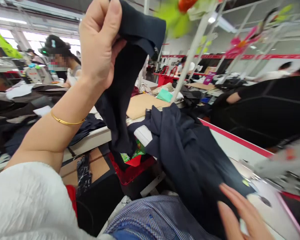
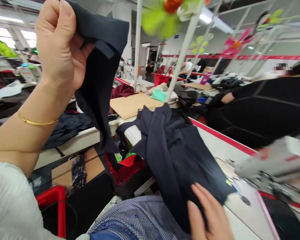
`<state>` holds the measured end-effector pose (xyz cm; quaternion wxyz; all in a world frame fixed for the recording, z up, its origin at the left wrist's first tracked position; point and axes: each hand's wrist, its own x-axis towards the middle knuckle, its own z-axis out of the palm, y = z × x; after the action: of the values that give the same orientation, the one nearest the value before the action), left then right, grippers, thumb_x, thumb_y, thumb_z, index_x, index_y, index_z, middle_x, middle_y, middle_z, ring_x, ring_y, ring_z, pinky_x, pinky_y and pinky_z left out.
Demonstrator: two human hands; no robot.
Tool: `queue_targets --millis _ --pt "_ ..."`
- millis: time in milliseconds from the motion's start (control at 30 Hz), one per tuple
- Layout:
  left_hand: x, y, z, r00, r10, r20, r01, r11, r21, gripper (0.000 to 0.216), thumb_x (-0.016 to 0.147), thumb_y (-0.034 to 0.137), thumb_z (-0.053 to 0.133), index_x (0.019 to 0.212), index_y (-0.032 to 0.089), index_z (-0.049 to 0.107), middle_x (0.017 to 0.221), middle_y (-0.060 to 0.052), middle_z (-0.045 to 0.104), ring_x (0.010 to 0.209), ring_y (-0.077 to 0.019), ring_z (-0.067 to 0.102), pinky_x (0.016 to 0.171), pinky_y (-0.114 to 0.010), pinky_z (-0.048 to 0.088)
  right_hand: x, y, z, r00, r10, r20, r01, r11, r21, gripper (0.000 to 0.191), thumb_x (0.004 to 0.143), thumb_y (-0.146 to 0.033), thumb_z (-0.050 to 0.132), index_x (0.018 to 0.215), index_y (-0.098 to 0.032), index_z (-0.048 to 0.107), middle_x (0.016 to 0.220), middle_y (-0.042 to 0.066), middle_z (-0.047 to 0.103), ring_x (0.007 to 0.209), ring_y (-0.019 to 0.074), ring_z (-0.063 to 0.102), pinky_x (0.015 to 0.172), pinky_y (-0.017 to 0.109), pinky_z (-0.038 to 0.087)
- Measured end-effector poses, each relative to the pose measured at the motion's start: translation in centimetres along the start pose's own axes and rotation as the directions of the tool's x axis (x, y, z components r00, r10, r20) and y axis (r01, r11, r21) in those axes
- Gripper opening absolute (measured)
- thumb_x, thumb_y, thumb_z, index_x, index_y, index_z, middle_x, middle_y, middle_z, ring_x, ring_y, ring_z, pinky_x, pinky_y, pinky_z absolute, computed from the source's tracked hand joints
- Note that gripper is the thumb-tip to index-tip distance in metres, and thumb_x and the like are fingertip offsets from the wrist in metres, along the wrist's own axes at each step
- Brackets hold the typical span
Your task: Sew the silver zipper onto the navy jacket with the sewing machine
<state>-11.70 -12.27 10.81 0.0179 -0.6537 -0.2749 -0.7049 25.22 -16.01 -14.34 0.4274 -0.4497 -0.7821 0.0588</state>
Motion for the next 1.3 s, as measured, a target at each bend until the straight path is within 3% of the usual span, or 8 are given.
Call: queue_targets --millis 167,400,567,700,833,1033,1200,1300 --pt "-2.4 3.4 8.3 0.995 -0.081 0.054 0.089 0.984 -0.156 0.024 0.089 0.025 0.041 0.070 0.018 0.028 0.071 0.003 0.024 0.073 -0.0026 0.048 0.065 -0.014 0.038 3.1 -4.5 1.4 0.991 -0.111 0.075 0.106 0.992 0.062 0.055 0.084 -0.035 0.050 0.133 -0.021 0.031 0.132 0.010 0.040 0.122 0.0232 0.038 0.100 0.042 0.036" --pt "-4.0 6.0 14.8 0.957 -0.093 0.274 0.212 0.870 -0.445 0.024 0.087 0.022 0.047 0.067 0.015 0.035 0.066 0.005 0.025 0.069 -0.0025 0.048 0.081 -0.028 0.040 6.6 -5.3 0.9 0.977 0.193 -0.094 -0.151 0.928 0.340 0.070 0.079 -0.045 0.054 0.136 -0.020 0.022 0.138 0.012 0.031 0.125 0.0241 0.033 0.103 0.045 0.029" --pt "-4.3 7.6 16.4 0.906 -0.173 0.385 0.366 0.778 -0.511 0.020 0.087 0.020 0.046 0.070 0.014 0.039 0.067 0.005 0.033 0.075 -0.0044 0.052 0.085 -0.029 0.040 7.6 -6.6 0.5 0.975 0.210 0.076 -0.203 0.696 0.689 0.078 0.069 -0.044 0.066 0.134 -0.024 0.026 0.135 0.008 0.038 0.121 0.0220 0.041 0.101 0.040 0.033" --pt "-4.1 8.2 16.9 0.831 -0.283 0.479 0.530 0.664 -0.528 0.016 0.089 0.020 0.041 0.075 0.013 0.041 0.077 0.003 0.046 0.074 -0.0053 0.055 0.081 -0.026 0.039 7.2 -7.2 1.2 0.938 0.205 0.279 -0.343 0.440 0.830 0.051 0.069 -0.037 0.069 0.115 -0.023 0.051 0.112 0.003 0.060 0.101 0.0199 0.057 0.089 0.033 0.044" --pt "-3.1 6.4 17.1 0.821 -0.376 0.430 0.566 0.634 -0.526 0.016 0.090 0.022 0.042 0.076 0.014 0.039 0.075 0.004 0.047 0.068 -0.0041 0.054 0.082 -0.026 0.039 5.8 -6.3 0.9 0.824 0.347 0.447 -0.534 0.218 0.817 0.029 0.066 -0.037 0.071 0.087 -0.018 0.064 0.081 0.001 0.068 0.074 0.0180 0.063 0.070 0.029 0.049" --pt "-1.8 -0.2 17.0 0.747 -0.582 0.321 0.657 0.579 -0.482 0.010 0.089 0.023 0.043 0.082 0.017 0.041 0.075 0.004 0.050 0.071 -0.0053 0.053 0.085 -0.026 0.040 0.9 -2.6 -1.9 0.740 0.364 0.566 -0.660 0.228 0.716 0.032 0.064 -0.034 0.074 0.091 -0.018 0.065 0.081 0.002 0.069 0.072 0.0164 0.063 0.066 0.025 0.048" --pt "-1.1 -5.5 16.8 0.632 -0.621 0.465 0.775 0.510 -0.373 0.021 0.091 0.026 0.037 0.109 0.015 0.040 0.110 0.000 0.052 0.096 -0.0066 0.049 0.093 -0.028 0.034 -3.9 -0.7 -3.6 0.628 0.495 0.600 -0.744 0.157 0.649 0.043 0.059 -0.037 0.076 0.094 -0.016 0.066 0.079 0.004 0.069 0.066 0.0180 0.064 0.060 0.027 0.050" --pt "-2.6 -6.4 17.1 0.632 -0.528 0.568 0.721 0.669 -0.180 0.031 0.090 0.028 0.041 0.117 0.015 0.039 0.129 -0.003 0.045 0.112 -0.0141 0.041 0.099 -0.040 0.028 -5.5 0.0 -4.4 0.604 0.633 0.484 -0.676 0.085 0.732 0.043 0.057 -0.037 0.077 0.093 -0.017 0.067 0.082 0.006 0.070 0.075 0.0219 0.065 0.069 0.032 0.052"
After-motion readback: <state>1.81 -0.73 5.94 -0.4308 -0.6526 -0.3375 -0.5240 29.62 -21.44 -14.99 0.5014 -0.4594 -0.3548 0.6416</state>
